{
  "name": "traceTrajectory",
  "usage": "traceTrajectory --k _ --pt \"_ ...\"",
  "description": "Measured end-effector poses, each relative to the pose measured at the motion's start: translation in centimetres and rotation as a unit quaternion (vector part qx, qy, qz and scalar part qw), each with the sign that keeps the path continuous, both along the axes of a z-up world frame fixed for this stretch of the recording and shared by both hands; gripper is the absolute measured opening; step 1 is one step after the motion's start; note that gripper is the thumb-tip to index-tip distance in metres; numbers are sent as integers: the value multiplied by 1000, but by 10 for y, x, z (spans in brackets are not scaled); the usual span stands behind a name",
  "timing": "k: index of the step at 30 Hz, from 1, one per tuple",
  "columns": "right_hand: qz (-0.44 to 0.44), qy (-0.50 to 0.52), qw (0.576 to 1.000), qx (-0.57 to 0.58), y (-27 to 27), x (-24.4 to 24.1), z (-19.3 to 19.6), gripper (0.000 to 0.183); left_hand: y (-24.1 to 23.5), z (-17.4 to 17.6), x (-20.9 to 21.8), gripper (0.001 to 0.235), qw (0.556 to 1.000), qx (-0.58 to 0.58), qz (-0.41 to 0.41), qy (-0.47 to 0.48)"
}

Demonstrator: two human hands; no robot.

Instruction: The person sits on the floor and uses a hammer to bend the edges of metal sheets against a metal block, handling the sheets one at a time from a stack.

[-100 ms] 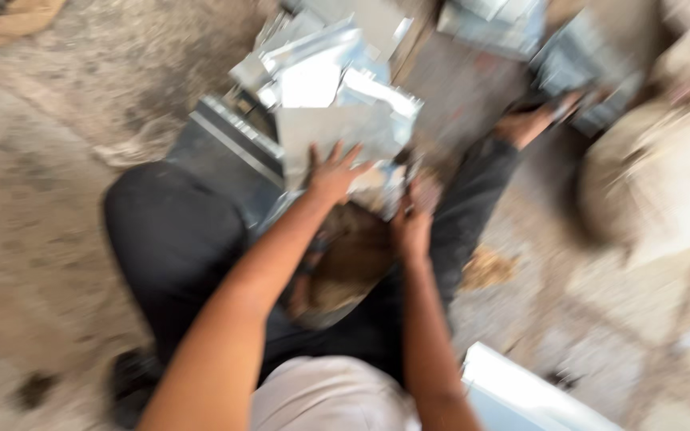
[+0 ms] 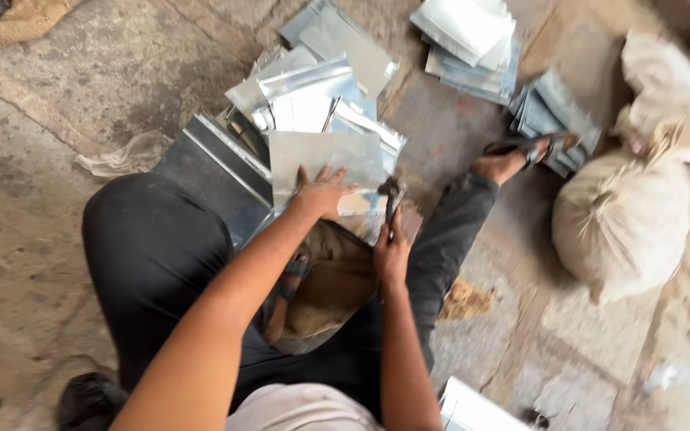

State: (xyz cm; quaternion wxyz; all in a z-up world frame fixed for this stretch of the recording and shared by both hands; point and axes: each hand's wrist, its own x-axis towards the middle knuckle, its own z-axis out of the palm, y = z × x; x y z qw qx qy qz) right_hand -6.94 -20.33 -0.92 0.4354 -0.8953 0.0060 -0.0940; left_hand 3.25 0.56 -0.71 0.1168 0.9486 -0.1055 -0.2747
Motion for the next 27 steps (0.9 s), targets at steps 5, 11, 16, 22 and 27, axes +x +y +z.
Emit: traceTrajectory --k 5,11,16,22,27 --pt "4 48 999 -8 -9 2 -5 48 25 -16 5 83 969 -131 150 -148" --pt "33 -61 998 -1 -7 12 -32 43 54 -23 3 78 903 -61 329 -268" --pt "-8 87 996 -27 6 5 -6 56 69 -47 -7 92 806 -139 509 -268" --pt "6 57 998 -23 6 26 -4 51 76 -102 -8 73 760 -274 534 -248" --pt "-13 100 986 131 -3 32 39 42 74 -91 -9 65 765 -259 528 -264"
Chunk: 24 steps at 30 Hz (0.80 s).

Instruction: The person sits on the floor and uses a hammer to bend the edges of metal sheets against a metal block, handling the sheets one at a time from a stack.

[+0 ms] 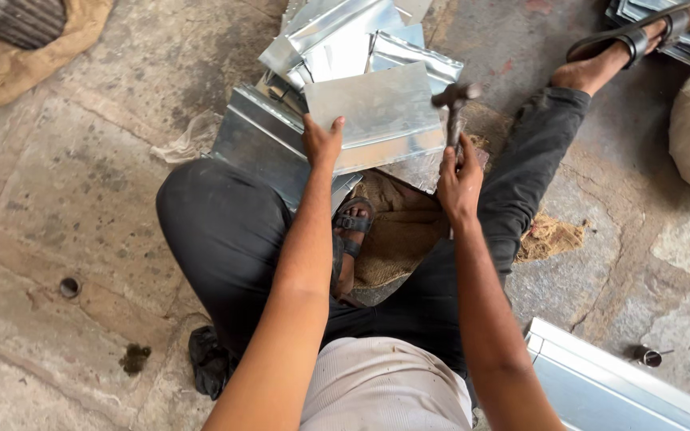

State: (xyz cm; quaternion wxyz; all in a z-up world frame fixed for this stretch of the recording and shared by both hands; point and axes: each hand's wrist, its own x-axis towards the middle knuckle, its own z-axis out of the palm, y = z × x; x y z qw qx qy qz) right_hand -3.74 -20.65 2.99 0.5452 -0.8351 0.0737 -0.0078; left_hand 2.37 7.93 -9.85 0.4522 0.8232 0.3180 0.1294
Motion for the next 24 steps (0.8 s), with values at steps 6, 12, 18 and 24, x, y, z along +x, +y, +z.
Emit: traceTrajectory --k 6,12,18,24 --pt "-23 -180 982 -47 13 -17 -12 27 3 17 0 64 1000 17 -5 -4" --pt "39 -47 987 -148 -4 -1 -6 33 9 12 5 65 999 31 -10 -7" --pt "28 8 993 -113 25 -13 8 32 19 1 3 63 999 28 10 -21" --pt "24 -32 991 -130 15 4 10 31 25 2 -10 62 999 26 38 -10"
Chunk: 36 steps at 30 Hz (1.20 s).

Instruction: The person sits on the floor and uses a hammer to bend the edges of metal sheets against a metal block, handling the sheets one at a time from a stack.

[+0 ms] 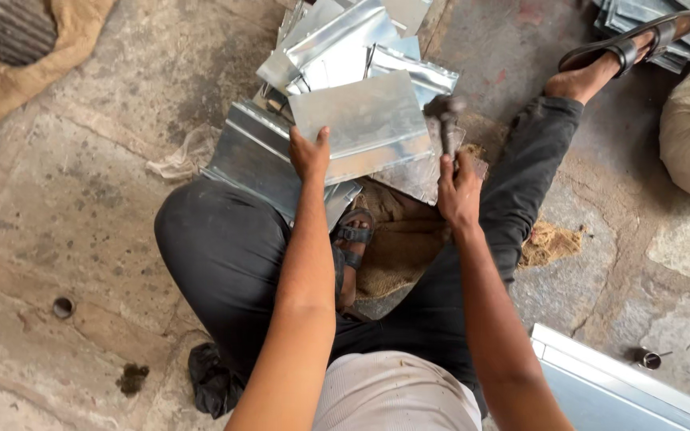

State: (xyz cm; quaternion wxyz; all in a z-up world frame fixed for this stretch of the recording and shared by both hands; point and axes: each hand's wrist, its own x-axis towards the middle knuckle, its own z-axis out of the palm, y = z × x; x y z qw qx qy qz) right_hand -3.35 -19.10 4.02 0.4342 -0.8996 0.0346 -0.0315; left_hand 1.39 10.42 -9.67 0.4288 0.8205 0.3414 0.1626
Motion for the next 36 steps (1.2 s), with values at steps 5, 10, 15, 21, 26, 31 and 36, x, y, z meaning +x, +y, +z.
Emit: traceTrajectory --k 5,10,15,21,26,31,36 --pt "-25 42 999 -9 2 0 -31 34 -3 5 1 60 1000 -17 21 16" --pt "-11 93 995 -20 -26 6 -74 36 9 -16 14 51 991 -116 42 -41" --pt "-31 55 998 -17 -24 -8 -102 36 23 -42 17 43 930 -341 9 -134" --pt "-51 140 985 87 -23 -18 -86 34 19 -24 13 32 914 -394 22 -97" --pt "-118 200 958 169 -17 -44 -82 34 -12 -35 21 54 890 -436 87 -101" --pt "-90 179 963 180 -3 -59 -61 29 -42 -50 15 42 841 -515 -13 -167" --pt "-17 66 955 289 18 -65 2 27 -38 -61 14 45 849 -511 -20 -135"
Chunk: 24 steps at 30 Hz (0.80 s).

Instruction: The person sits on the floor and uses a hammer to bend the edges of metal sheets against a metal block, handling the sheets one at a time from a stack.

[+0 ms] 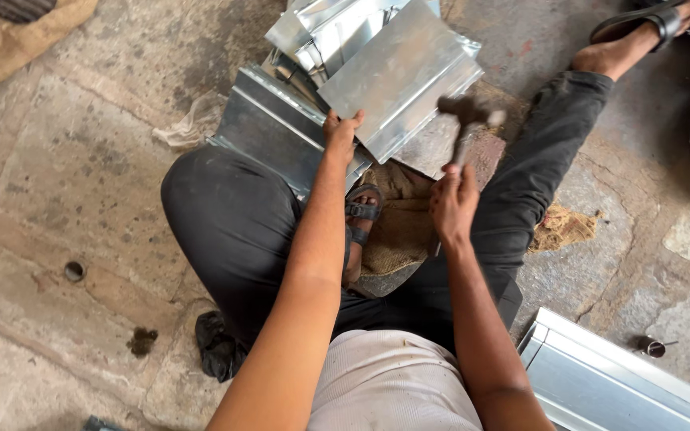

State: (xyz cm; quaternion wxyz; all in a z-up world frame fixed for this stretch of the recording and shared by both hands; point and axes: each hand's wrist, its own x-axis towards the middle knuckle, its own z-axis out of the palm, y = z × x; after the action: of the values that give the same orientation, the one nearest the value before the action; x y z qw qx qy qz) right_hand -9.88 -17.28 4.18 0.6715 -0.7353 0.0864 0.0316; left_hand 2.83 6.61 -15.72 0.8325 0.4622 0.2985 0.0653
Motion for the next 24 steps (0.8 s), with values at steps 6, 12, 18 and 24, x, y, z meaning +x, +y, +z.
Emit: traceTrajectory --k 6,12,18,24 --pt "29 -255 961 101 4 4 47 27 -2 -2 0 45 998 52 -16 19" --pt "128 21 960 -247 3 7 -8 37 -6 -21 11 74 994 8 -4 105" --pt "121 -83 956 -253 -3 -3 14 39 -16 -28 10 59 997 73 -3 7" --pt "46 -130 988 -76 9 0 8 38 -25 -17 13 73 982 156 -52 91"
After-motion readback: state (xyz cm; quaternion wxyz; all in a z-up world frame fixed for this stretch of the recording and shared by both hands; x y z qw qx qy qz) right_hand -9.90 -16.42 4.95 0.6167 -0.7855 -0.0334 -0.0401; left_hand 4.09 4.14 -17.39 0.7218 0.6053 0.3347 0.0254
